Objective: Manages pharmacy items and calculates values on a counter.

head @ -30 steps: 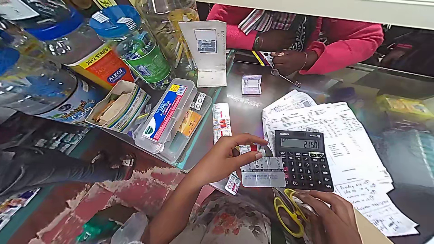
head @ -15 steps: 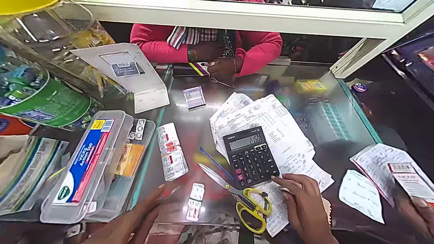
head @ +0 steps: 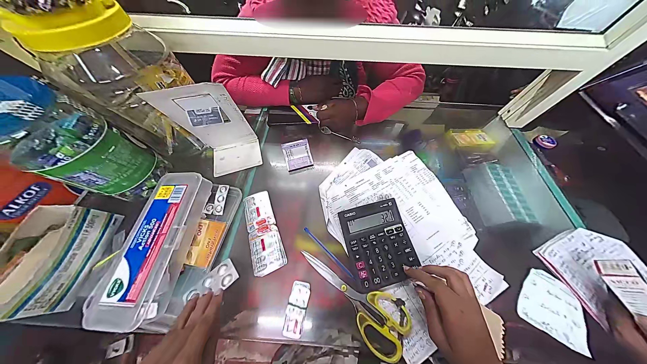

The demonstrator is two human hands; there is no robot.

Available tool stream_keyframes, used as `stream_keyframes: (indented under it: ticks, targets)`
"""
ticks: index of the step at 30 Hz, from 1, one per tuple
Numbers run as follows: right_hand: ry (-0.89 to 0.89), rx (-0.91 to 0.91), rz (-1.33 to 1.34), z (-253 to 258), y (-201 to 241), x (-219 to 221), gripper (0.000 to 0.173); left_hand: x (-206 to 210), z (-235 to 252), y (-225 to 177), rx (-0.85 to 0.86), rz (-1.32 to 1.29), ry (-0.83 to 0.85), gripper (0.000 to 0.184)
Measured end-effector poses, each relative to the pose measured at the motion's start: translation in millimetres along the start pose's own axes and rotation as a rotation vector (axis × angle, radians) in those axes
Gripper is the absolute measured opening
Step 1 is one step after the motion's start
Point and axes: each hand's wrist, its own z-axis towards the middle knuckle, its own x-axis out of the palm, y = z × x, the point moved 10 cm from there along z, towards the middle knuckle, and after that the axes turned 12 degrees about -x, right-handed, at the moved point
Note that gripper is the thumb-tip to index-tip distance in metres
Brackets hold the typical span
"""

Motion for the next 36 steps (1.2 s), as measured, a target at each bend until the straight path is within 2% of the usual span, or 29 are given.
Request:
stream_keyframes:
  ticks: [6, 12, 15, 17, 19, 22, 28, 31, 36]
  targets:
    - [-0.005, 0.056, -0.069, 1.2, -8.2, -4.7, 0.025, 27.0, -8.3, 4.0, 0.037, -0.027, 0.078, 0.033]
    - [0.089, 0.256, -0.355, 2.5, -40.7, -11.0, 0.035, 21.3, -6.1, 1.7, 0.072, -0.018, 0.014, 0.033]
    - [0.153, 0.321, -0.382, 1.0, -43.6, -8.9, 0.046, 26.3, -4.9, 2.5, 0.080, -0.060, 0.007, 0.035]
    - [0.138, 0.289, -0.370, 0.7, -33.1, -8.0, 0.046, 30.5, -4.1, 4.4, 0.074, -0.086, 0.016, 0.037]
    - [0.069, 0.192, -0.336, 1.0, -15.3, -8.6, 0.032, 33.8, -4.0, 3.6, 0.087, -0.088, 0.019, 0.036]
    - [0.035, 0.054, -0.220, -3.7, 2.4, 0.9, 0.025, 34.6, -2.7, -4.3, 0.121, -0.090, 0.025, 0.035]
    - [0.074, 0.022, -0.225, -2.8, 3.7, 8.7, 0.036, 36.8, -3.4, -10.4, 0.161, -0.113, 0.009, 0.035]
    - [0.084, -0.022, -0.200, 3.1, 11.2, 11.0, 0.030, 37.2, -3.3, -11.2, 0.168, -0.122, -0.002, 0.035]
    - [0.102, -0.101, -0.109, 11.6, 32.1, 32.3, 0.032, 37.7, -3.0, -14.3, 0.176, -0.121, -0.005, 0.035]
